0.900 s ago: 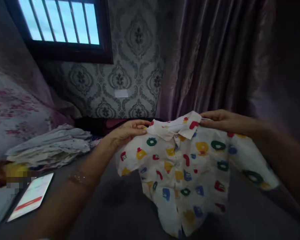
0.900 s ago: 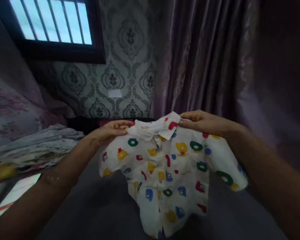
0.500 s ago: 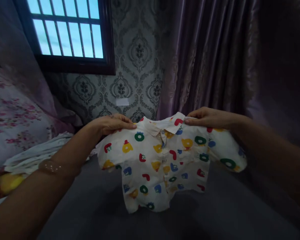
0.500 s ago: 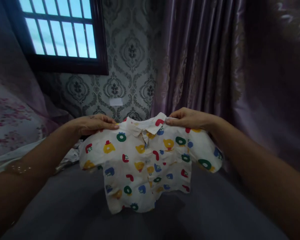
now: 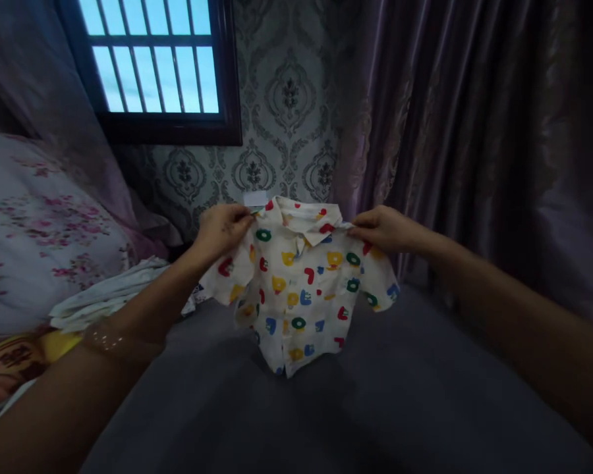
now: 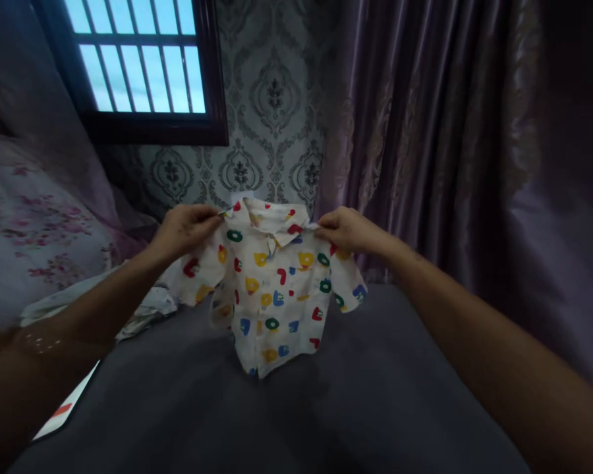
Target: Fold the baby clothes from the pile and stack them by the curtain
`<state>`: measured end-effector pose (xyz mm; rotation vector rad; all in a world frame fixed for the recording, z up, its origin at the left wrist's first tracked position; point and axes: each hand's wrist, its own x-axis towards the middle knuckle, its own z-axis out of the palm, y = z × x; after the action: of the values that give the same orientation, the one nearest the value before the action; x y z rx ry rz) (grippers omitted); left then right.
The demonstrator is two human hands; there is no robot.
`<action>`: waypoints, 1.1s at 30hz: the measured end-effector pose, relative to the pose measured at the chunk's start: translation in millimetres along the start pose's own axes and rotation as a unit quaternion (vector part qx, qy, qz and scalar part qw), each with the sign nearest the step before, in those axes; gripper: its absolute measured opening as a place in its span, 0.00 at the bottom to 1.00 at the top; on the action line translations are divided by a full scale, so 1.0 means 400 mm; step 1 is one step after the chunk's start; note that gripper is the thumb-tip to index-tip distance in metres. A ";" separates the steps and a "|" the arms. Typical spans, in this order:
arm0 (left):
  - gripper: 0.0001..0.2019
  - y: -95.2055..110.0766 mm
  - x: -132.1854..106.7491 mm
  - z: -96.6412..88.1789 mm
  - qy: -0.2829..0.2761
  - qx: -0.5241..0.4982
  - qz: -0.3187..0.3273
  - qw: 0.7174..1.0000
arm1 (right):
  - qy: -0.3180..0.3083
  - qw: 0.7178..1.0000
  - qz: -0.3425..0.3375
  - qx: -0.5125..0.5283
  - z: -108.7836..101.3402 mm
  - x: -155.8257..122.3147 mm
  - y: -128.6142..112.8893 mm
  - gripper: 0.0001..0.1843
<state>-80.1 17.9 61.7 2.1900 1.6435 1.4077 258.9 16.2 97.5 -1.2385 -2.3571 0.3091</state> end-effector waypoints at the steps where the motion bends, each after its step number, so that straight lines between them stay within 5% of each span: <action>1: 0.14 -0.007 -0.003 -0.012 -0.088 -0.035 -0.019 0.995 | -0.069 0.997 0.001 0.025 0.000 -0.010 -0.006 0.16; 3: 0.13 -0.024 -0.003 -0.032 -0.256 -0.104 -0.051 0.960 | -0.187 0.980 0.013 0.071 -0.003 -0.025 -0.005 0.18; 5: 0.14 -0.036 0.005 -0.032 -0.303 -0.138 -0.073 0.940 | -0.197 0.976 0.033 0.090 -0.003 -0.023 0.012 0.19; 8: 0.14 -0.032 0.021 -0.001 -0.142 -0.150 -0.067 0.976 | -0.073 0.993 0.046 0.078 0.007 0.001 0.042 0.19; 10: 0.16 -0.016 0.027 0.021 -0.082 -0.174 -0.037 0.981 | -0.075 0.993 0.032 0.082 0.012 0.012 0.052 0.19; 14: 0.17 0.013 0.037 0.034 -0.231 -0.175 -0.034 0.956 | -0.179 0.976 0.012 0.125 0.003 0.013 0.059 0.22; 18: 0.16 0.013 0.050 0.042 -0.188 -0.170 -0.047 0.966 | -0.096 0.987 0.047 0.124 -0.004 0.010 0.076 0.22; 22: 0.16 0.014 0.056 0.058 -0.239 -0.226 -0.022 0.944 | -0.080 0.988 0.030 0.130 -0.007 0.006 0.084 0.21; 25: 0.16 0.015 0.058 0.071 -0.215 -0.201 -0.049 0.954 | -0.026 0.992 0.045 0.112 -0.011 0.003 0.087 0.18; 33: 0.19 -0.018 0.046 0.092 -0.197 -0.267 -0.096 0.938 | -0.024 0.987 0.034 0.156 -0.003 -0.008 0.113 0.19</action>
<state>-60.1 51.7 47.9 1.7902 1.1325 1.1004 293.7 39.4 79.6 -1.1704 -2.2014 0.7068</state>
